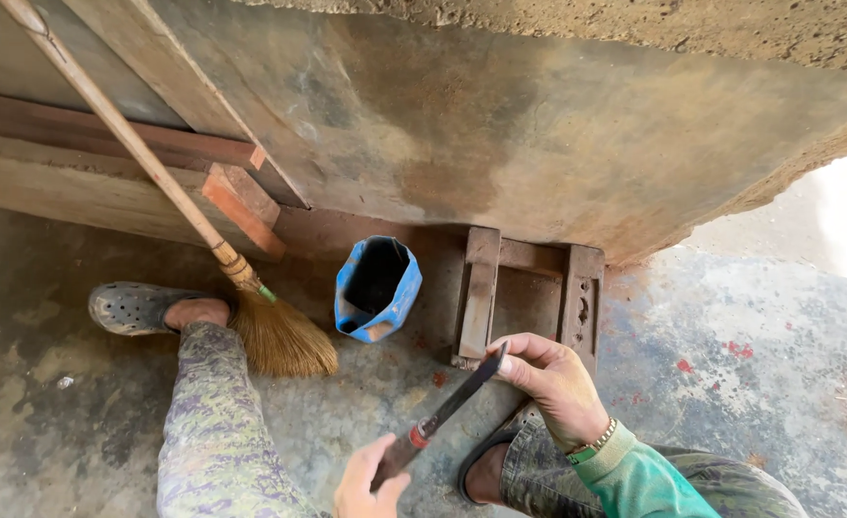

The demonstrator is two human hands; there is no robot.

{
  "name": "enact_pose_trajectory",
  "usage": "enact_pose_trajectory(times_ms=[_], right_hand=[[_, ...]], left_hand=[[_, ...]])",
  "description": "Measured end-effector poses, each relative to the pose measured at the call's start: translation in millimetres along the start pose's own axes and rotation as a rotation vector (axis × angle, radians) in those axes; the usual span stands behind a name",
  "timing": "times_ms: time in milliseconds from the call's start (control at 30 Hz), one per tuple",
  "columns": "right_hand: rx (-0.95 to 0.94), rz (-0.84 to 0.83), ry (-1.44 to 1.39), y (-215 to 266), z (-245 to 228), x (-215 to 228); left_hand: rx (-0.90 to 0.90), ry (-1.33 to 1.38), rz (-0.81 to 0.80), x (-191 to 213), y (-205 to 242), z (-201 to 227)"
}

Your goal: Sharpening a large knife or machete using a whetstone.

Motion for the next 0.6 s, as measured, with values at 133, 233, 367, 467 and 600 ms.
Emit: enact_pose_trajectory(times_ms=[133,233,367,467,600], right_hand=[[0.004,-0.104,0.004,3.6,-0.8,-10.2],[0.045,-0.2,0.026,2.4,-4.3,-16.8],[0.092,-0.321,0.058,5.4,-9.1,-28.4],[0.105,-0.376,0.03,5.3,-7.0,-30.4],[0.129,-0.453,0.003,6.7,-11.6,-38.6]], left_hand=[[-0.028,-0.041,-0.005,-4.9,-2.8,4.1],[-0.035,-0.055,0.0,-6.3,-3.9,5.8],[-0.022,-0.051,-0.012,-7.7,-10.5,5.4],[-0.02,-0.039,-0.027,-18.7,-16.2,2.3],[-0.038,-0.029,-0.044,-24.8,-28.0,4.8]])
Point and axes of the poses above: each hand's wrist, its own y-axis away from the middle knuckle, its own x-axis out of the back of the hand, z = x × y, the point moved 8 cm from there along -y, towards the middle knuckle, and after that the axes turned 10 degrees about -z, right-handed, at the moved point
